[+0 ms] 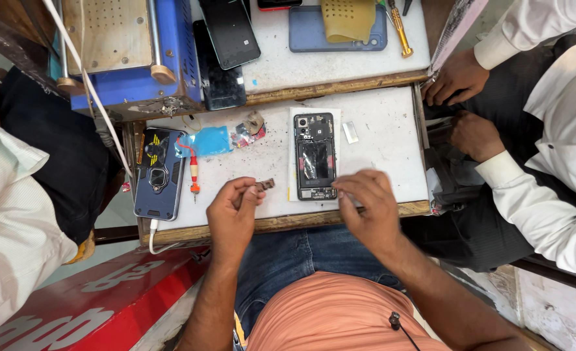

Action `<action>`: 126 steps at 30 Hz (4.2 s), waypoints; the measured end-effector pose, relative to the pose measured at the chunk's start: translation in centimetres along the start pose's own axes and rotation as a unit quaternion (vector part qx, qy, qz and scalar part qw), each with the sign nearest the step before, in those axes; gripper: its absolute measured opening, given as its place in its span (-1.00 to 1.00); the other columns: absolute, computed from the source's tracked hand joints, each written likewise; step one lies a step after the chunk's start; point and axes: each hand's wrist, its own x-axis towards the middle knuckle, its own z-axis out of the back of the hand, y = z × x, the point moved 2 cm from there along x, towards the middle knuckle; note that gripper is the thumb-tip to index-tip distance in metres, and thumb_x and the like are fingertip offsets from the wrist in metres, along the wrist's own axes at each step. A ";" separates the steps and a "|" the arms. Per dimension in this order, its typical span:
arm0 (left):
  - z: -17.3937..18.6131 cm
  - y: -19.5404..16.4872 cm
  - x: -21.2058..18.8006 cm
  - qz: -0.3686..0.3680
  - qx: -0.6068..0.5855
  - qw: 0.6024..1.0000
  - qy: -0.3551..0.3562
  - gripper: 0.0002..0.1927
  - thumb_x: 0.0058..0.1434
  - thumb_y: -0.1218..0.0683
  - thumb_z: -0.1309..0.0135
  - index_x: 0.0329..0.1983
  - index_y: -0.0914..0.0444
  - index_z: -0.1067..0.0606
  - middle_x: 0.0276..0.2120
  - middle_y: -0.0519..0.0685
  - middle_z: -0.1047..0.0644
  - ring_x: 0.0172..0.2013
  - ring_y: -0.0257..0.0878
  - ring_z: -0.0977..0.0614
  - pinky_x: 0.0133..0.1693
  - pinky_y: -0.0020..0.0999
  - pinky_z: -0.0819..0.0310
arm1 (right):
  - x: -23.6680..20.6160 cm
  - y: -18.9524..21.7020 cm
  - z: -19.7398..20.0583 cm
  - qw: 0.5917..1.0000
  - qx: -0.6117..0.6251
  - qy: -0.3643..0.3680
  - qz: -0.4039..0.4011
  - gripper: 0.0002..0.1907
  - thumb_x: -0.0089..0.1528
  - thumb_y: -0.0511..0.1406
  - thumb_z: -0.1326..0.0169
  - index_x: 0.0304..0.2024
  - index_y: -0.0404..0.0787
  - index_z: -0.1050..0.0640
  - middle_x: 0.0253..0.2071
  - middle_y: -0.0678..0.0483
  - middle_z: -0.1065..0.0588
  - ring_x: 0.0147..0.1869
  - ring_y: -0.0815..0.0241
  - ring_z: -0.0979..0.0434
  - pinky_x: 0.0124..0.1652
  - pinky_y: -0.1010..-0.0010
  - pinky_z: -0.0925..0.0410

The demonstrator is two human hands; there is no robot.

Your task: The person removes the back cover of a smartphone, then handles the internal components and a small circuit board. They place the phone on the workbench and continue to manipulate the internal parts with both hands.

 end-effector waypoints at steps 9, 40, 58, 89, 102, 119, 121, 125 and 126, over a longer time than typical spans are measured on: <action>-1.2 -2.4 -1.0 -0.093 0.051 0.992 -0.062 -0.86 0.37 0.26 -0.07 -0.05 0.40 -0.54 -0.23 0.03 -0.68 -0.25 -0.34 -0.68 -0.18 -0.45 -0.58 | 4.7 2.7 -4.6 0.925 0.258 0.199 -0.194 -0.80 0.33 -0.26 -0.19 -0.25 -0.30 -0.66 -0.49 0.16 -0.54 -0.46 0.46 -0.36 -0.48 0.57 -0.25; 1.4 -6.3 -0.7 -0.286 0.304 0.906 -0.074 -0.85 0.24 0.27 -0.26 -0.13 0.24 -0.61 -0.17 0.00 -0.65 -0.14 -0.10 -0.70 -0.07 -0.26 -0.59 | 3.2 2.3 -5.5 0.908 0.327 0.179 -0.193 -0.78 0.40 -0.24 -0.09 -0.23 -0.27 -0.61 -0.40 0.21 -0.55 -0.39 0.54 -0.36 -0.43 0.62 -0.27; -0.7 -5.6 -1.7 -0.294 0.329 0.897 0.037 -0.72 0.15 0.14 -0.32 -0.06 0.24 -0.63 -0.24 0.01 -0.67 -0.21 -0.11 -0.70 -0.12 -0.21 -0.56 | 0.0 0.1 -3.8 0.926 0.284 0.134 -0.211 -0.86 0.35 -0.28 -0.07 -0.23 -0.21 -0.58 -0.41 0.19 -0.52 -0.47 0.49 -0.39 -0.50 0.61 -0.29; -5.9 -3.3 -3.8 -0.351 0.340 0.857 0.166 -0.73 0.21 0.09 -0.28 -0.06 0.28 -0.62 -0.23 -0.02 -0.63 -0.20 -0.10 -0.62 -0.16 -0.17 -0.48 | -4.0 -2.5 -0.2 0.883 0.324 0.149 -0.304 -0.74 0.29 -0.37 -0.13 0.04 -0.28 -0.61 -0.22 0.03 -0.68 -0.24 0.40 -0.64 -0.34 0.59 -0.49; -7.6 -3.1 -1.5 -0.324 0.381 0.854 0.143 -0.70 0.16 0.09 -0.31 -0.04 0.23 -0.64 -0.12 -0.04 -0.55 0.01 -0.08 -0.48 0.00 -0.12 -0.40 | 0.4 -1.8 2.4 0.981 0.010 0.157 -0.113 -0.56 0.14 -0.19 -0.32 0.07 -0.09 -0.62 -0.12 0.10 -0.62 -0.37 0.32 -0.58 -0.42 0.54 -0.47; -6.9 -5.0 -1.9 -0.336 0.355 0.863 0.125 -0.68 0.18 0.17 -0.25 0.01 0.29 -0.61 -0.02 0.03 -0.55 0.07 0.00 -0.50 0.06 -0.08 -0.42 | 0.2 -1.9 1.9 0.987 -0.018 0.140 -0.079 -0.67 0.14 -0.19 -0.31 -0.06 -0.12 -0.66 -0.09 0.08 -0.64 -0.29 0.23 -0.67 -0.34 0.47 -0.53; -6.4 -5.6 -1.9 -0.343 0.348 0.863 0.126 -0.71 0.21 0.20 -0.22 0.01 0.28 -0.61 -0.02 0.02 -0.56 0.06 0.00 -0.53 0.05 -0.09 -0.44 | 0.2 -1.9 2.0 0.987 -0.017 0.142 -0.071 -0.66 0.14 -0.20 -0.32 -0.06 -0.14 -0.66 -0.10 0.06 -0.63 -0.29 0.23 -0.67 -0.33 0.46 -0.54; -5.4 -5.5 -1.3 -0.329 0.349 0.866 0.142 -0.76 0.24 0.20 -0.21 -0.01 0.26 -0.61 -0.05 0.01 -0.59 0.04 -0.02 -0.57 0.02 -0.10 -0.46 | 0.4 -1.8 2.0 0.987 -0.023 0.146 -0.070 -0.68 0.15 -0.21 -0.32 -0.07 -0.14 -0.66 -0.11 0.06 -0.64 -0.29 0.23 -0.67 -0.34 0.47 -0.54; -5.2 -5.3 -1.2 -0.323 0.356 0.865 0.145 -0.77 0.25 0.19 -0.21 -0.02 0.26 -0.61 -0.05 0.00 -0.60 0.04 -0.02 -0.58 0.02 -0.09 -0.46 | 0.4 -1.7 2.0 0.986 -0.031 0.150 -0.070 -0.68 0.15 -0.21 -0.32 -0.07 -0.15 -0.66 -0.12 0.06 -0.64 -0.30 0.23 -0.67 -0.33 0.46 -0.53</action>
